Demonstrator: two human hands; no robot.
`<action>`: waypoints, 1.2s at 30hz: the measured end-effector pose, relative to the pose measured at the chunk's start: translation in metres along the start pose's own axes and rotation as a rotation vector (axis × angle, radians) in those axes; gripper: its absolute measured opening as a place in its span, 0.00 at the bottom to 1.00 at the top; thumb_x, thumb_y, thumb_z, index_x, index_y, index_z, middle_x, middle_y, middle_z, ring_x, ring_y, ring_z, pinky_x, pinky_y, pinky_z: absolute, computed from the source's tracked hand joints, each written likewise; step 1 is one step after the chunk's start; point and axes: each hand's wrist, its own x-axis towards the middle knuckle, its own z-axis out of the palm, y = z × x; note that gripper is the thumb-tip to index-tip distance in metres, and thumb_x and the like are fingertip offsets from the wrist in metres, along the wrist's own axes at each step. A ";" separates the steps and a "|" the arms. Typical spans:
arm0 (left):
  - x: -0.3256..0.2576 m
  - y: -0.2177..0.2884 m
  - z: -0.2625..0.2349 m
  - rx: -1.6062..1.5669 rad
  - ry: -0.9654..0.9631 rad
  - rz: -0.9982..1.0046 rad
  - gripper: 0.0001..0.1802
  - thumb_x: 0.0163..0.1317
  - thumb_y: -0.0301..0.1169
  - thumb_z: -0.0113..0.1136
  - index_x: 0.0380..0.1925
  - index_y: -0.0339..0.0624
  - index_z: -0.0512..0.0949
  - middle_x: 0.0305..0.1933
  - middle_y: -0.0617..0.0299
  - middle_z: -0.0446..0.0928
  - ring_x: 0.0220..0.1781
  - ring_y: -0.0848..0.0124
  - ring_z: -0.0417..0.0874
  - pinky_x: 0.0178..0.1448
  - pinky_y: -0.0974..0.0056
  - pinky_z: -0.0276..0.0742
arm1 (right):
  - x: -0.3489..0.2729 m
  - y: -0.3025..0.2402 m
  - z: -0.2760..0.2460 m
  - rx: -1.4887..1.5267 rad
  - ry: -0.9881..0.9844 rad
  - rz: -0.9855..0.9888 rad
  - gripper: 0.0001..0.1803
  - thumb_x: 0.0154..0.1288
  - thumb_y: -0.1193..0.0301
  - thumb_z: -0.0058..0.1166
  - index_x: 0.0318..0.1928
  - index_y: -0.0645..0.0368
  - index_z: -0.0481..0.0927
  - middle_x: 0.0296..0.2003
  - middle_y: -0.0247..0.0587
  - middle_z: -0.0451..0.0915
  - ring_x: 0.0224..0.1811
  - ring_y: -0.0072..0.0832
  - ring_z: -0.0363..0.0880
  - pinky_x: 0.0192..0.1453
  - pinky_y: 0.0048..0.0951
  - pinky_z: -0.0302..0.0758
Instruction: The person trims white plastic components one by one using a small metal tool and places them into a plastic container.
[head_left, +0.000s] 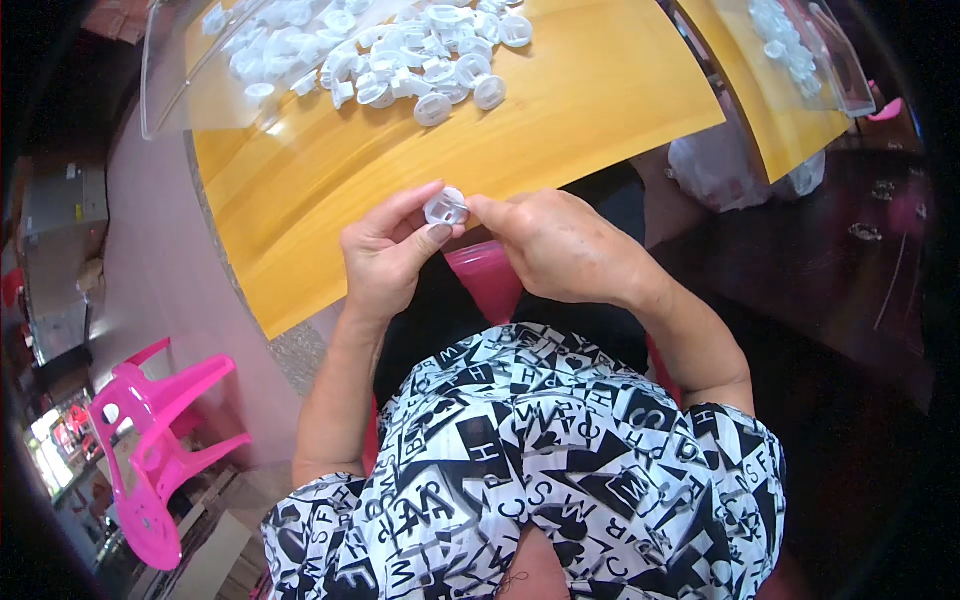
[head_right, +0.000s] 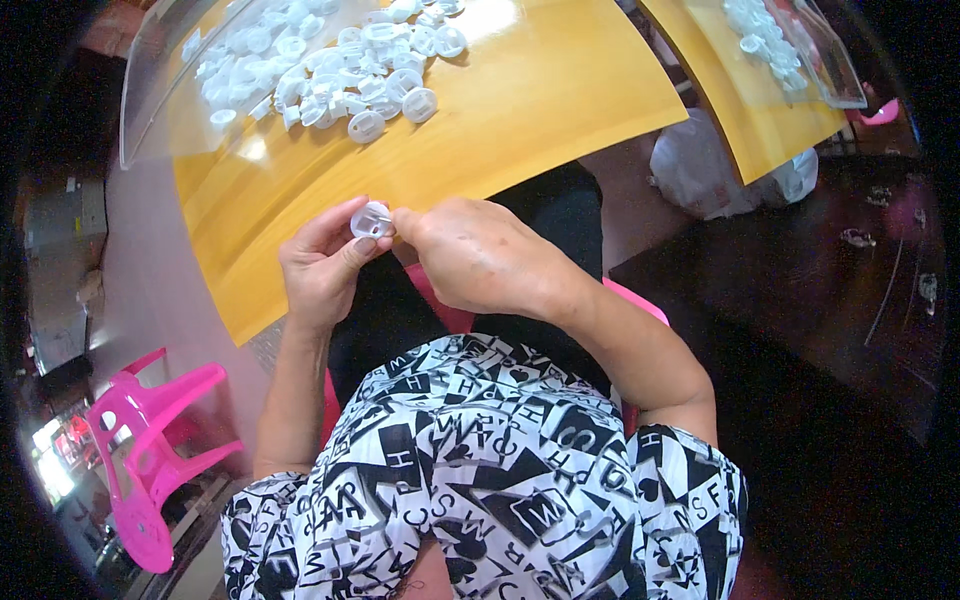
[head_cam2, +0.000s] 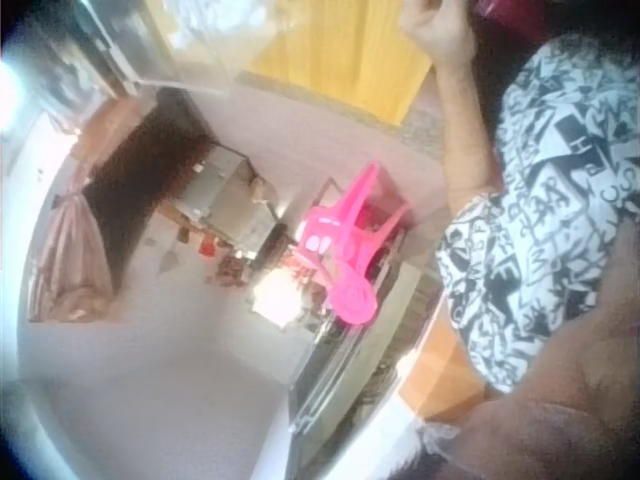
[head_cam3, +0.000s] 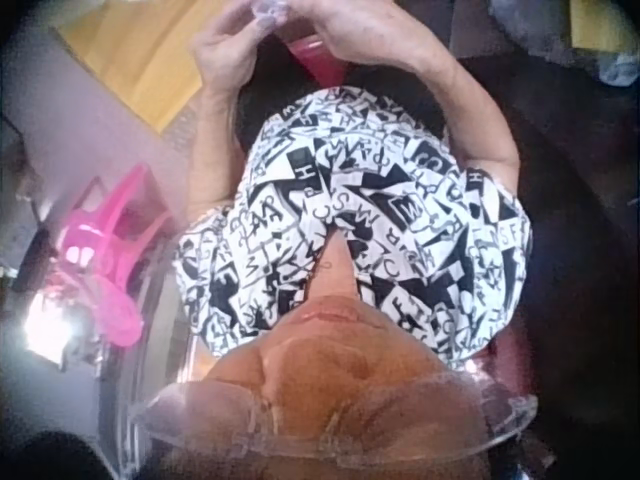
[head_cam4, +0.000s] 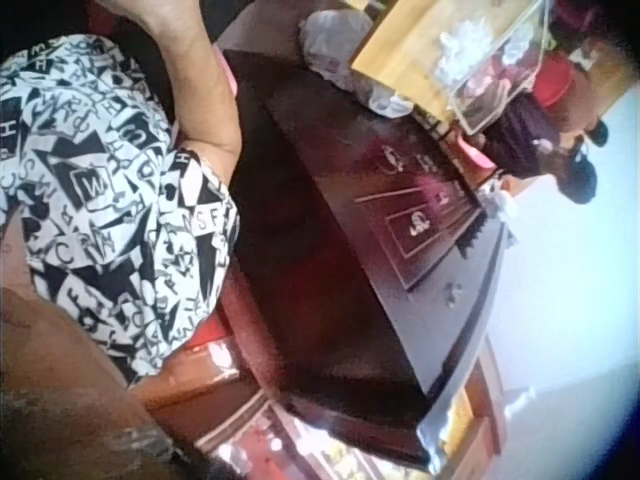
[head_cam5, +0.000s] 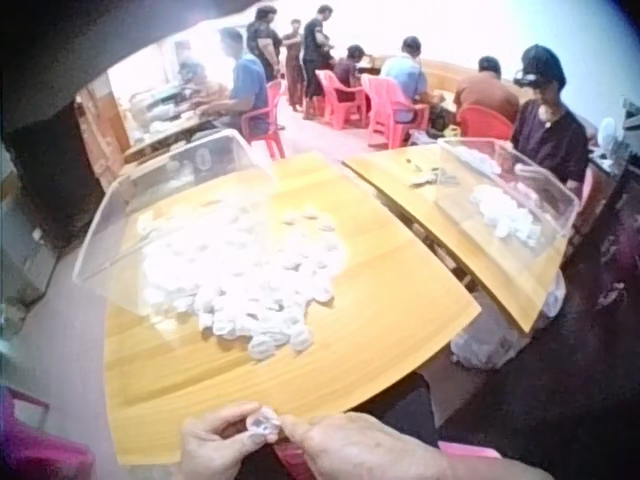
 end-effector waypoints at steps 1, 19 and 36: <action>0.001 0.001 0.002 -0.011 0.016 -0.014 0.21 0.58 0.16 0.60 0.53 0.30 0.74 0.50 0.46 0.78 0.47 0.63 0.83 0.53 0.61 0.82 | 0.000 0.001 0.003 0.051 0.058 0.001 0.17 0.58 0.82 0.47 0.49 0.66 0.74 0.29 0.58 0.78 0.32 0.52 0.80 0.37 0.41 0.76; 0.003 -0.005 0.012 -0.074 0.206 0.098 0.20 0.58 0.16 0.61 0.52 0.28 0.73 0.46 0.53 0.79 0.45 0.69 0.82 0.52 0.64 0.82 | 0.001 -0.003 0.043 0.196 0.309 0.024 0.26 0.60 0.86 0.45 0.61 0.67 0.68 0.30 0.55 0.78 0.33 0.43 0.82 0.39 0.32 0.77; -0.001 -0.009 0.016 0.134 0.187 0.122 0.18 0.59 0.13 0.58 0.51 0.30 0.75 0.45 0.54 0.79 0.46 0.69 0.82 0.52 0.65 0.82 | 0.000 -0.030 0.021 -0.576 0.112 0.009 0.20 0.57 0.74 0.52 0.49 0.72 0.74 0.24 0.48 0.78 0.25 0.37 0.82 0.27 0.33 0.79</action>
